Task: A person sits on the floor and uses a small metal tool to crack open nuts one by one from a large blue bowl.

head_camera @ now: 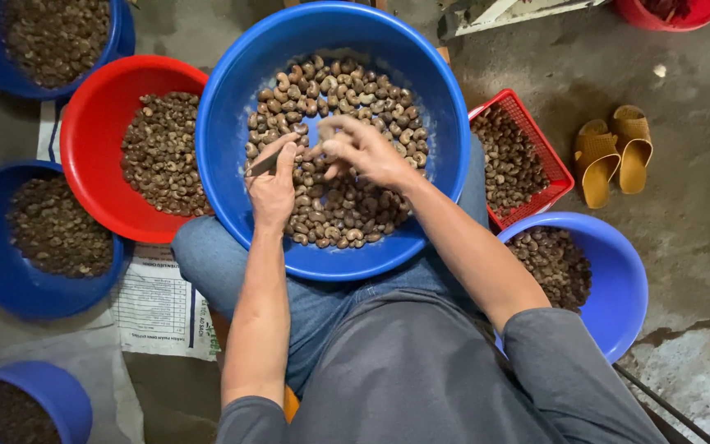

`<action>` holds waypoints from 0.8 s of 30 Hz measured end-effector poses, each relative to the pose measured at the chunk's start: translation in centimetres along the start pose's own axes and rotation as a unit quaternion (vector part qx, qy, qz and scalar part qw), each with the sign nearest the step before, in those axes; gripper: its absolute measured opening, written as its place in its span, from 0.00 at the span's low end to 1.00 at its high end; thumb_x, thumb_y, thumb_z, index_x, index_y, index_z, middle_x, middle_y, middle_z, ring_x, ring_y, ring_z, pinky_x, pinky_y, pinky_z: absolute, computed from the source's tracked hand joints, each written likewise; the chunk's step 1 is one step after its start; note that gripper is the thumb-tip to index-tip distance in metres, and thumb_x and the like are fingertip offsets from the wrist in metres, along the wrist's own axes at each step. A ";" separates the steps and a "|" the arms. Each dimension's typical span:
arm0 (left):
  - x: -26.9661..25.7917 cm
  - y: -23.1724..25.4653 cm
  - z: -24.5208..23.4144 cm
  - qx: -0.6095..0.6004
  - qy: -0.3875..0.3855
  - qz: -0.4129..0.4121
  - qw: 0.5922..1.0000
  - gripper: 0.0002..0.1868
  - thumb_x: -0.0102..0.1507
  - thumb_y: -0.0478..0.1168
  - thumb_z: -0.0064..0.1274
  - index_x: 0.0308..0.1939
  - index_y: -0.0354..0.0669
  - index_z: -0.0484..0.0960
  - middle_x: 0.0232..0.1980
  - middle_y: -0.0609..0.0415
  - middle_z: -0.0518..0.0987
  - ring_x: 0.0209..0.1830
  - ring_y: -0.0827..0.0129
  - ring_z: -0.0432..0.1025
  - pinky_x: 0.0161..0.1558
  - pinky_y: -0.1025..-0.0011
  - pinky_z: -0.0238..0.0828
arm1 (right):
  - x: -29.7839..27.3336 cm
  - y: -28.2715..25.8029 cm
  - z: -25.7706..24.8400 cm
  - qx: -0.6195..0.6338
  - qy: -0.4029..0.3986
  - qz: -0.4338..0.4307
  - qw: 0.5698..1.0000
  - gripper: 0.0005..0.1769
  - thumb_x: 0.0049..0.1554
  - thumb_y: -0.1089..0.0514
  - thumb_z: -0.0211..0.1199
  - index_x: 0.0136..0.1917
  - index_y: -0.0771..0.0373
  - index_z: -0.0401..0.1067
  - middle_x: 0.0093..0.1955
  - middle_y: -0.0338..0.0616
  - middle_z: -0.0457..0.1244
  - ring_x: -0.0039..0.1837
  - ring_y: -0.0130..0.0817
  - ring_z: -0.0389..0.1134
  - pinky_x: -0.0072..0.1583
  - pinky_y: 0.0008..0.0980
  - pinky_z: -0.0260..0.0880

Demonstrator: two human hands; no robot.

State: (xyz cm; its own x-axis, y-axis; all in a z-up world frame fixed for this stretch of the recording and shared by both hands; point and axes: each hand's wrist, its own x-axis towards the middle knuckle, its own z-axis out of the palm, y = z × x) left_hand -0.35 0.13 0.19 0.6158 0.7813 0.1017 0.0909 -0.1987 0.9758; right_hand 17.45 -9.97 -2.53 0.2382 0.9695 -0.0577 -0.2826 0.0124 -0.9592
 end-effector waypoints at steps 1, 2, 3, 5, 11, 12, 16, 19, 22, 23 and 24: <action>-0.1 0.0 0.2 0.000 0.000 0.000 1.000 0.14 0.76 0.42 0.46 0.57 0.38 0.83 0.51 0.37 0.83 0.55 0.52 0.78 0.56 0.51 0.77 | -0.7 -0.7 -0.8 0.000 0.000 0.000 1.000 0.22 0.67 0.59 0.58 0.72 0.66 0.61 0.51 0.56 0.69 0.42 0.45 0.77 0.43 0.35 0.82; -0.1 0.1 0.4 0.017 0.022 -0.013 1.000 0.13 0.75 0.42 0.49 0.55 0.40 0.85 0.46 0.40 0.85 0.52 0.55 0.80 0.54 0.54 0.78 | -1.4 -1.3 -1.7 -0.035 0.056 -0.027 0.997 0.22 0.68 0.59 0.58 0.73 0.65 0.59 0.53 0.57 0.69 0.43 0.45 0.77 0.45 0.36 0.82; -0.1 0.1 0.6 0.034 0.044 -0.025 0.998 0.11 0.73 0.41 0.52 0.53 0.42 0.86 0.41 0.44 0.86 0.48 0.57 0.82 0.52 0.56 0.79 | -2.1 -1.9 -2.5 -0.070 0.113 -0.054 0.990 0.23 0.69 0.59 0.58 0.73 0.64 0.58 0.54 0.58 0.68 0.45 0.45 0.76 0.47 0.37 0.81; -0.2 0.7 0.6 0.055 0.046 -0.037 0.997 0.11 0.72 0.42 0.53 0.52 0.44 0.87 0.39 0.46 0.86 0.46 0.58 0.82 0.50 0.57 0.79 | -5.1 -5.4 -3.1 -0.123 0.199 -0.081 0.969 0.21 0.69 0.59 0.59 0.72 0.62 0.60 0.53 0.59 0.69 0.42 0.45 0.76 0.45 0.37 0.81; -0.1 -0.5 0.9 0.104 0.036 -0.078 0.991 0.09 0.71 0.45 0.54 0.49 0.51 0.88 0.34 0.53 0.86 0.41 0.62 0.83 0.45 0.61 0.79 | -17.4 -3.8 -11.5 -0.234 0.454 -0.048 0.858 0.17 0.70 0.57 0.60 0.70 0.61 0.67 0.44 0.50 0.66 0.35 0.32 0.66 0.38 0.28 0.69; -0.1 -0.9 1.0 0.093 0.033 -0.063 0.993 0.09 0.71 0.43 0.54 0.49 0.49 0.88 0.33 0.51 0.86 0.40 0.61 0.83 0.44 0.61 0.79 | -19.7 -2.6 -13.2 -0.227 0.482 0.001 0.846 0.19 0.71 0.55 0.58 0.71 0.64 0.66 0.39 0.48 0.65 0.32 0.30 0.62 0.36 0.26 0.64; -0.2 -1.5 1.2 0.108 0.025 -0.059 0.992 0.09 0.69 0.43 0.56 0.48 0.46 0.88 0.33 0.50 0.86 0.38 0.61 0.82 0.42 0.62 0.79 | -31.4 4.9 -18.3 -0.383 0.502 0.158 0.759 0.23 0.67 0.50 0.61 0.65 0.70 0.72 0.46 0.68 0.67 0.52 0.62 0.70 0.58 0.57 0.67; -0.4 -1.5 1.1 0.108 0.015 -0.069 0.992 0.10 0.70 0.43 0.55 0.50 0.47 0.88 0.34 0.50 0.86 0.38 0.62 0.82 0.42 0.61 0.79 | -39.7 10.3 -23.2 -0.429 0.451 0.362 0.694 0.36 0.66 0.34 0.58 0.75 0.62 0.65 0.59 0.62 0.67 0.62 0.65 0.67 0.62 0.62 0.65; -0.4 -1.0 1.1 0.114 0.008 -0.072 0.991 0.10 0.69 0.43 0.55 0.49 0.46 0.88 0.33 0.50 0.86 0.37 0.61 0.82 0.40 0.60 0.78 | -39.1 7.3 -22.3 -0.518 0.406 0.393 0.642 0.30 0.68 0.39 0.57 0.75 0.59 0.66 0.54 0.55 0.72 0.59 0.65 0.70 0.61 0.59 0.66; -0.5 -1.3 1.1 0.117 0.007 -0.074 0.990 0.11 0.70 0.44 0.55 0.50 0.46 0.88 0.33 0.50 0.86 0.36 0.62 0.82 0.40 0.60 0.78 | -37.6 5.7 -22.1 -0.562 0.411 0.314 0.645 0.25 0.70 0.43 0.59 0.70 0.62 0.70 0.52 0.60 0.71 0.56 0.67 0.71 0.58 0.61 0.67; -0.4 -1.5 1.2 0.118 0.005 -0.074 0.990 0.11 0.70 0.44 0.54 0.50 0.46 0.88 0.33 0.50 0.86 0.36 0.63 0.81 0.39 0.61 0.78 | -36.0 4.2 -21.9 -0.602 0.416 0.232 0.642 0.20 0.71 0.47 0.61 0.65 0.64 0.73 0.51 0.65 0.70 0.53 0.70 0.71 0.54 0.63 0.68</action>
State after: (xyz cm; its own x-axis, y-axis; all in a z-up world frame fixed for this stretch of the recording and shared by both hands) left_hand 0.20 -0.54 -1.55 0.5742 0.8179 -0.0361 0.3613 -0.2136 0.9076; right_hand 28.05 -50.18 -10.52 0.9424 0.3288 -0.0623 0.3003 -0.9130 -0.2763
